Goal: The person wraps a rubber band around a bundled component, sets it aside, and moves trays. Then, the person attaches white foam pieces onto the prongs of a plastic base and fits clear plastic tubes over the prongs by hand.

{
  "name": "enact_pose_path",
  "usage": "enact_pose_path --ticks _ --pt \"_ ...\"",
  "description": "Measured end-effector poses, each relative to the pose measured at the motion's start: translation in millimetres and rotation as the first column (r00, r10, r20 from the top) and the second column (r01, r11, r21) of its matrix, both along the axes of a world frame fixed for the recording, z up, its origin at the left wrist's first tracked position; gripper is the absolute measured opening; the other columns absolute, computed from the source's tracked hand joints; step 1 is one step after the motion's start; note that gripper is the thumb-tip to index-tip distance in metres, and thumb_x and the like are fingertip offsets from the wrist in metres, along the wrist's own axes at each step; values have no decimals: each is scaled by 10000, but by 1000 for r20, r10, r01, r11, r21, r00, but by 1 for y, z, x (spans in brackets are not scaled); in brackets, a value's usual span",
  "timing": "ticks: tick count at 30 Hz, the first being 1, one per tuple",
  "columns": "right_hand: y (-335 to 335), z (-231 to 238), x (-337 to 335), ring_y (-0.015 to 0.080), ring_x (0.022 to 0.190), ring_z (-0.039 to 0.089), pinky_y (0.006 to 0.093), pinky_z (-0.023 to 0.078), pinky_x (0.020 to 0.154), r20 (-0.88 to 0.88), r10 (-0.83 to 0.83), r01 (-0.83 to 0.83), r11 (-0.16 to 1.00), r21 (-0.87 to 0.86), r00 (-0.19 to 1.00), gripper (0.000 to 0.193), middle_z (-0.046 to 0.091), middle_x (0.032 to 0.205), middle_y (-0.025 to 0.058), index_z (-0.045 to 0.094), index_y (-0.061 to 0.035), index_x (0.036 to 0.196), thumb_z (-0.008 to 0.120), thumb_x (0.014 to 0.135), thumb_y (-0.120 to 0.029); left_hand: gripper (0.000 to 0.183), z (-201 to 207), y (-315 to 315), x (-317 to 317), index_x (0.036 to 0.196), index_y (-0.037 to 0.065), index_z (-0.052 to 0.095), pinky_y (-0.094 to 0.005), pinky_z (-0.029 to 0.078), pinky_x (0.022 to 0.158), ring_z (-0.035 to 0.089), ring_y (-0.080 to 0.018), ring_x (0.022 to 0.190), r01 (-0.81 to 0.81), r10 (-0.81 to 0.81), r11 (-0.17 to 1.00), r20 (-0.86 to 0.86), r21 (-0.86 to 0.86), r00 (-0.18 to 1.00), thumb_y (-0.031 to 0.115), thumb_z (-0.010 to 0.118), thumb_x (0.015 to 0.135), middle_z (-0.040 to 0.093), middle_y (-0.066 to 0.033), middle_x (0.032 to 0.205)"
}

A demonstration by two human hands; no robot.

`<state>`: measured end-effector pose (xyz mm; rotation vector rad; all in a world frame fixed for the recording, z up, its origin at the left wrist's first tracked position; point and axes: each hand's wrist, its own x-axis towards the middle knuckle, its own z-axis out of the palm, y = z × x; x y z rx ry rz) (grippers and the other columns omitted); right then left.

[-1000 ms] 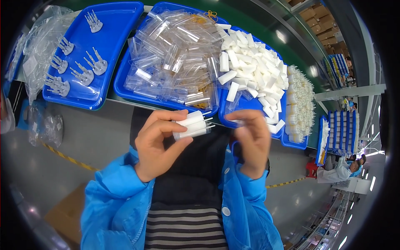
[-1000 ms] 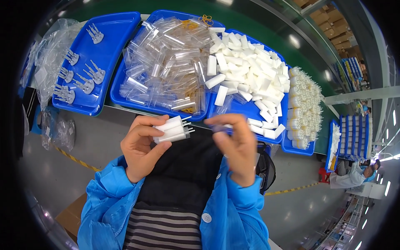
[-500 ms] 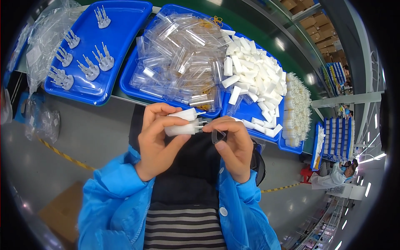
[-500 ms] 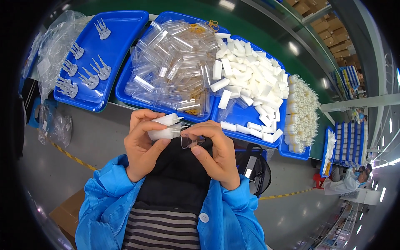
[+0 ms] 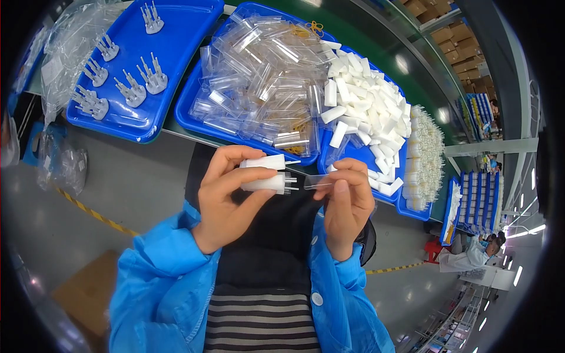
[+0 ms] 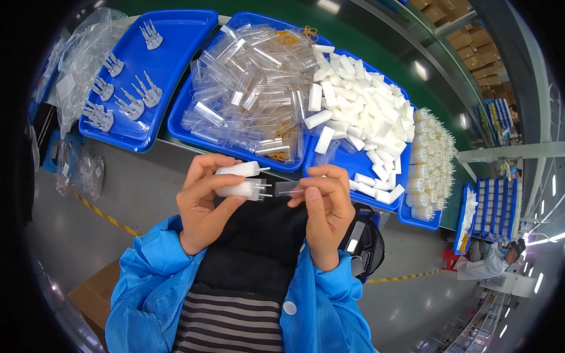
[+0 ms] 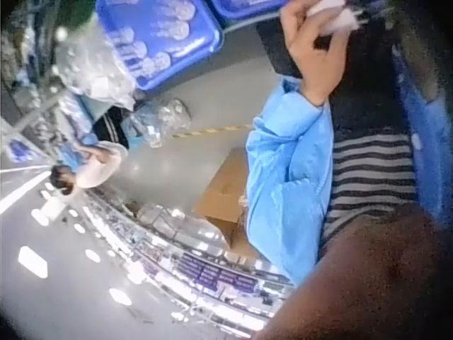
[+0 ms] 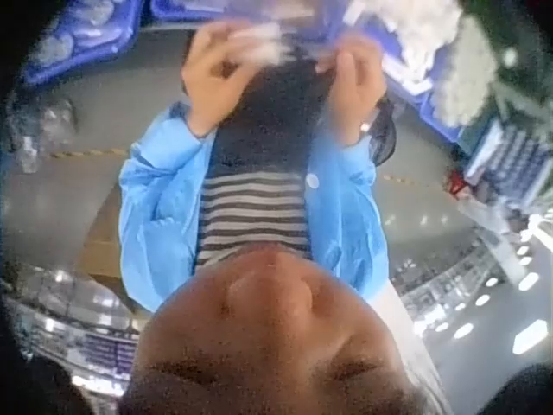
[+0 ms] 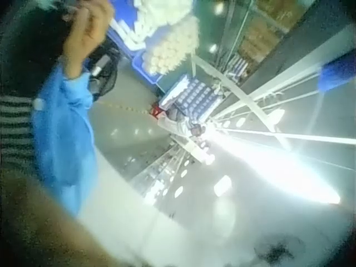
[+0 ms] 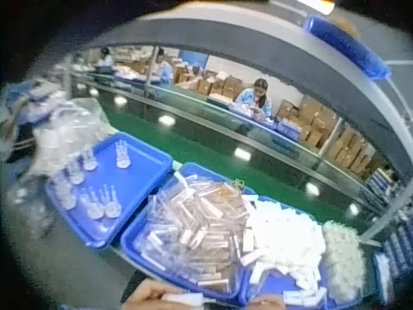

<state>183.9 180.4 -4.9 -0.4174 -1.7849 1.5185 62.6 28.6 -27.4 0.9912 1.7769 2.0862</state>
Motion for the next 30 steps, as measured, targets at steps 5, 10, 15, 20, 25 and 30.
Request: enact_pose_path --ticks 5,10,15,20,25,30 --pt "-5 0 -4 112 673 595 218 494 546 -53 -78 74 993 -88 996 114 554 947 97 580 51 1022 567 954 -40 293 1 1 -1 1002 50 748 -337 536 887 610 -251 1059 -30 29 999 -46 -20 999 -47 774 726 547 -118 1165" --pt "-14 -3 -10 91 647 588 189 465 501 -72 -98 96 995 -35 993 78 547 905 75 585 44 982 600 936 -18 309 1 2 -1 1006 56 754 -337 530 888 602 -255 1064 -39 37 998 -62 -40 997 -39 782 714 556 -119 1153" --pt "-8 -3 -8 79 623 581 183 454 495 -11 -124 124 992 -31 992 64 549 877 71 592 40 964 614 926 -6 329 -1 1 -3 1010 59 754 -338 525 881 601 -255 1054 -59 55 996 -53 -62 997 -33 790 696 566 -117 1142" --pt "-13 -4 -9 77 599 574 183 444 483 22 -65 67 993 -101 998 56 549 867 69 594 38 946 616 926 -9 334 -1 4 -3 1013 63 754 -330 523 854 601 -249 1037 -67 63 995 -66 -67 996 -36 790 695 572 -114 1142" --pt "-14 -3 -11 77 577 567 186 439 474 47 -34 39 993 -113 998 55 546 863 71 586 34 937 615 928 -13 327 -4 3 -6 1028 42 745 -327 510 877 596 -245 1061 -68 60 995 -111 -77 992 -43 781 714 564 -126 1170" --pt "-15 -6 -13 84 593 584 190 458 477 11 7 -6 993 -116 1000 63 532 857 73 558 23 935 609 932 -14 327 -4 4 -6 1045 24 735 -332 498 905 593 -246 1079 -64 50 995 -156 -82 986 -53 772 730 557 -140 1197"
